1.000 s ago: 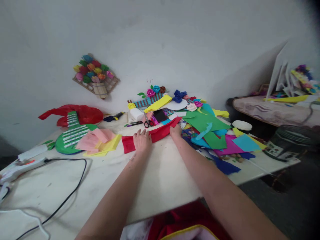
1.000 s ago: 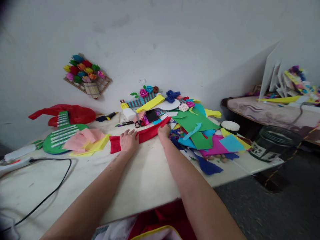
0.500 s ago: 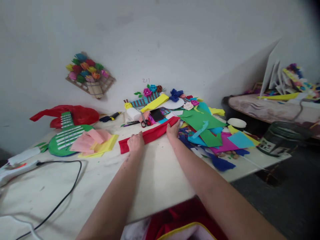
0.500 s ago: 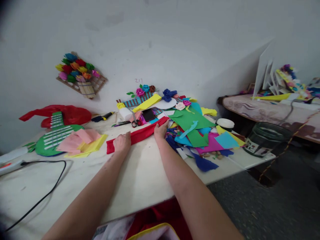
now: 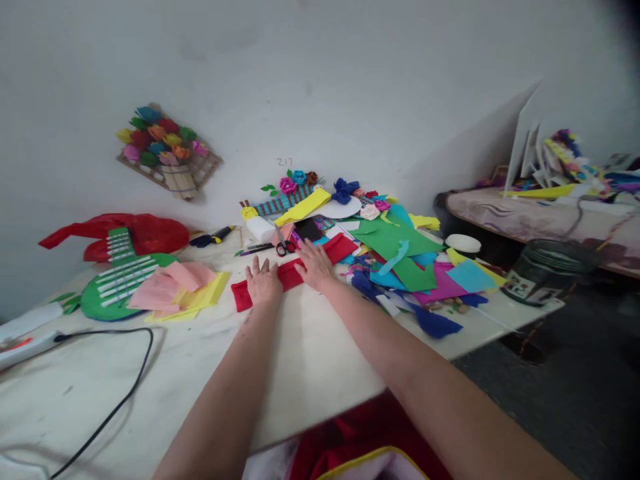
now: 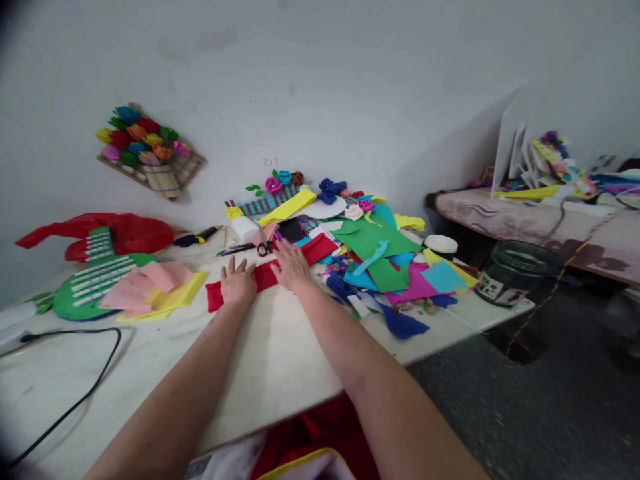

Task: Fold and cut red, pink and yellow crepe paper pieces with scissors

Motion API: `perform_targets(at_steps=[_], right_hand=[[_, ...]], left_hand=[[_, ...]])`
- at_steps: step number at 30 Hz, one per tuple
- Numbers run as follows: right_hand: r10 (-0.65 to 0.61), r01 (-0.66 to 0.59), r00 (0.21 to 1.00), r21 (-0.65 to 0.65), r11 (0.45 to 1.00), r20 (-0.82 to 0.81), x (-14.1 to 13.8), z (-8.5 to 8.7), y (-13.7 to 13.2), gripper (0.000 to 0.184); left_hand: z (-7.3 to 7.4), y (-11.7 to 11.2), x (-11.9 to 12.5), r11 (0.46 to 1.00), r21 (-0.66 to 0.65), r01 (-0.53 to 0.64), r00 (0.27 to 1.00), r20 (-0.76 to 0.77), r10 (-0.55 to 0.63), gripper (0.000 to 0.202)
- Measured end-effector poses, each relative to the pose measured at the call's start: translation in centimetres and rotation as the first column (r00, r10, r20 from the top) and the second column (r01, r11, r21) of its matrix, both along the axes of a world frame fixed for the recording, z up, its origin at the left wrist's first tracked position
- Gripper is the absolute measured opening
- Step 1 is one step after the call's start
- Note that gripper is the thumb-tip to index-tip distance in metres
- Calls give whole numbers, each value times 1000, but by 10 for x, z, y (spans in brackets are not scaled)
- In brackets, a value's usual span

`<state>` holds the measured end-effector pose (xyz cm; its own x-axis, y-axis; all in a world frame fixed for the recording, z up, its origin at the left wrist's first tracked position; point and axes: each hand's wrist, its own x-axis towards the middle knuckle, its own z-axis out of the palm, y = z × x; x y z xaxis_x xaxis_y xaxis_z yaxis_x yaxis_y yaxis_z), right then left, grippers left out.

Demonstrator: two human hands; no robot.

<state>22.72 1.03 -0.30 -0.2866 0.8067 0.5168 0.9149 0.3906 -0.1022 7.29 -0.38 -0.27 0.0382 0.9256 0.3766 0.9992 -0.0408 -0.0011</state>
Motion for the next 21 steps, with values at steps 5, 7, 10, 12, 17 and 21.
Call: perform_targets(at_steps=[5,7,10,12,17,21], right_hand=[[255,-218,957,-236,947,139,-13,-13,7,47],[244,-195,963,-328,925,117,-14,-14,9,48],[208,-161,973,-363,918,96,-13,-12,8,50],[189,-141,977,-368,919,96,-13,-11,6,50],[176,-131,979,-345,929,104,-13,-10,4,52],[180,-134,979,-360,923,96,-13,-10,3,54]], left_hand=[[-2,3,0,994,-103,-25,999,28,28,49],[-3,3,-1,990,-140,-26,997,64,35,50],[-5,3,-4,979,-199,-34,989,133,62,52],[-5,1,-6,970,-238,-44,982,167,86,53],[-1,-4,-7,943,-315,-106,966,194,173,59],[5,-9,-7,917,-367,-154,955,183,234,60]])
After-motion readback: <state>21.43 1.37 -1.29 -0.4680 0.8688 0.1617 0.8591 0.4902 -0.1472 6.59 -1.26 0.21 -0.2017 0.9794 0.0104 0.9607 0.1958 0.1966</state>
